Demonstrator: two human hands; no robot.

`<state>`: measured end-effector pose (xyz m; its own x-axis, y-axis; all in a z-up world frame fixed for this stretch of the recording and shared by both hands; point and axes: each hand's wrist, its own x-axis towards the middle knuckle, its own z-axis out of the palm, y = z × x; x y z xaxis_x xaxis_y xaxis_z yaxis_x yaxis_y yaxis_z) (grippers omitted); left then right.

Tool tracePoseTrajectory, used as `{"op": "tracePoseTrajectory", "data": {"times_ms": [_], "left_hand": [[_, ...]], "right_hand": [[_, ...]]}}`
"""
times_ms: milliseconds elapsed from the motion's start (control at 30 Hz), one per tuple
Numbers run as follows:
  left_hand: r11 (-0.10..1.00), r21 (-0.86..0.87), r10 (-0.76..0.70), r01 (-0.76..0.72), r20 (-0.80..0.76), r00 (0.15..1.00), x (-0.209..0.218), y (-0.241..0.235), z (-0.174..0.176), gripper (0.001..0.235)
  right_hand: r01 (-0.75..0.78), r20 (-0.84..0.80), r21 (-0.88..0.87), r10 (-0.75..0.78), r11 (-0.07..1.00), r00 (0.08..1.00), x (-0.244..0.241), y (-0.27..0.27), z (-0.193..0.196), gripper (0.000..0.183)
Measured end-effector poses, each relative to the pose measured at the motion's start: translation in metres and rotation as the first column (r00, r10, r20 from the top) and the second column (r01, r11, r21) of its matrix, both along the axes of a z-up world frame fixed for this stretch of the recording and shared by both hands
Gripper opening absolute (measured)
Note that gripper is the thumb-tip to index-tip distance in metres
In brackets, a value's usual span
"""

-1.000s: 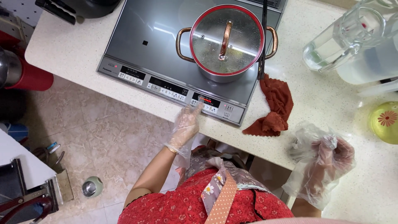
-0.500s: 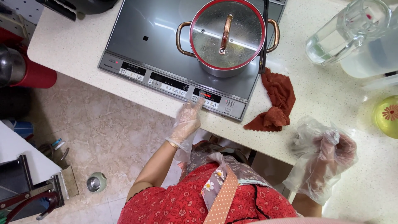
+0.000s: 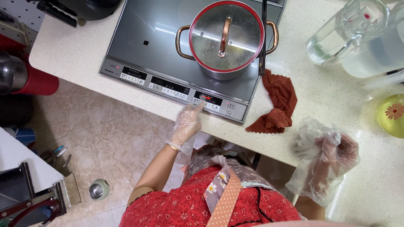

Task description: The recorder prepares taro roots by transferring them to a pot and then peeling them with a knife in a kitchen sink.

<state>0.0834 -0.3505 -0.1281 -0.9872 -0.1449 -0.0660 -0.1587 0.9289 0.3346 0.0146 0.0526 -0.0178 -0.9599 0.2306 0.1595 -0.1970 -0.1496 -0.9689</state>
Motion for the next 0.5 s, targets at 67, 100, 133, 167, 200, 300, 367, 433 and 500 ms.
{"op": "tracePoseTrajectory", "data": {"times_ms": [67, 100, 133, 167, 200, 300, 367, 433, 500], "left_hand": [[1.000, 0.011, 0.028, -0.029, 0.022, 0.999, -0.003, -0.001, 0.003, 0.067], [0.998, 0.025, 0.058, -0.060, 0.057, 0.997, 0.002, 0.000, 0.004, 0.064], [0.998, 0.027, 0.058, -0.060, 0.064, 0.996, 0.004, 0.000, -0.001, 0.064], [1.000, 0.008, 0.026, -0.026, 0.048, 0.999, 0.004, -0.001, -0.006, 0.069], [1.000, -0.011, -0.007, 0.008, 0.033, 0.999, 0.003, -0.001, -0.011, 0.073], [1.000, 0.012, 0.023, -0.025, 0.089, 0.996, -0.002, 0.004, 0.012, 0.069], [1.000, 0.002, 0.026, -0.026, 0.058, 0.998, 0.000, 0.005, 0.011, 0.070], [1.000, -0.012, 0.028, -0.028, 0.013, 1.000, -0.002, 0.005, 0.011, 0.070], [0.999, 0.022, 0.048, -0.050, 0.104, 0.993, 0.000, 0.006, 0.012, 0.067]], "right_hand": [[0.000, -0.016, -0.017, 0.000, 1.000, 1.000, -0.004, 0.001, -0.001, 0.025], [-0.002, -0.019, -0.030, 0.001, 1.000, 1.000, -0.001, 0.002, -0.002, 0.025], [-0.002, -0.012, -0.028, 0.002, 1.000, 1.000, 0.003, 0.003, -0.002, 0.025], [-0.010, -0.010, -0.026, 0.010, 1.000, 1.000, 0.003, 0.003, -0.002, 0.025], [-0.018, -0.008, -0.025, 0.018, 1.000, 1.000, 0.004, 0.003, -0.002, 0.025], [-0.017, -0.015, -0.050, 0.016, 0.999, 1.000, -0.004, 0.002, -0.004, 0.026], [-0.013, -0.009, -0.052, 0.013, 0.999, 1.000, 0.001, 0.004, -0.005, 0.026], [-0.011, -0.016, -0.058, 0.010, 0.998, 1.000, -0.001, 0.005, -0.007, 0.025], [-0.011, -0.032, -0.096, 0.008, 0.995, 0.999, -0.003, 0.006, -0.009, 0.025]]}}
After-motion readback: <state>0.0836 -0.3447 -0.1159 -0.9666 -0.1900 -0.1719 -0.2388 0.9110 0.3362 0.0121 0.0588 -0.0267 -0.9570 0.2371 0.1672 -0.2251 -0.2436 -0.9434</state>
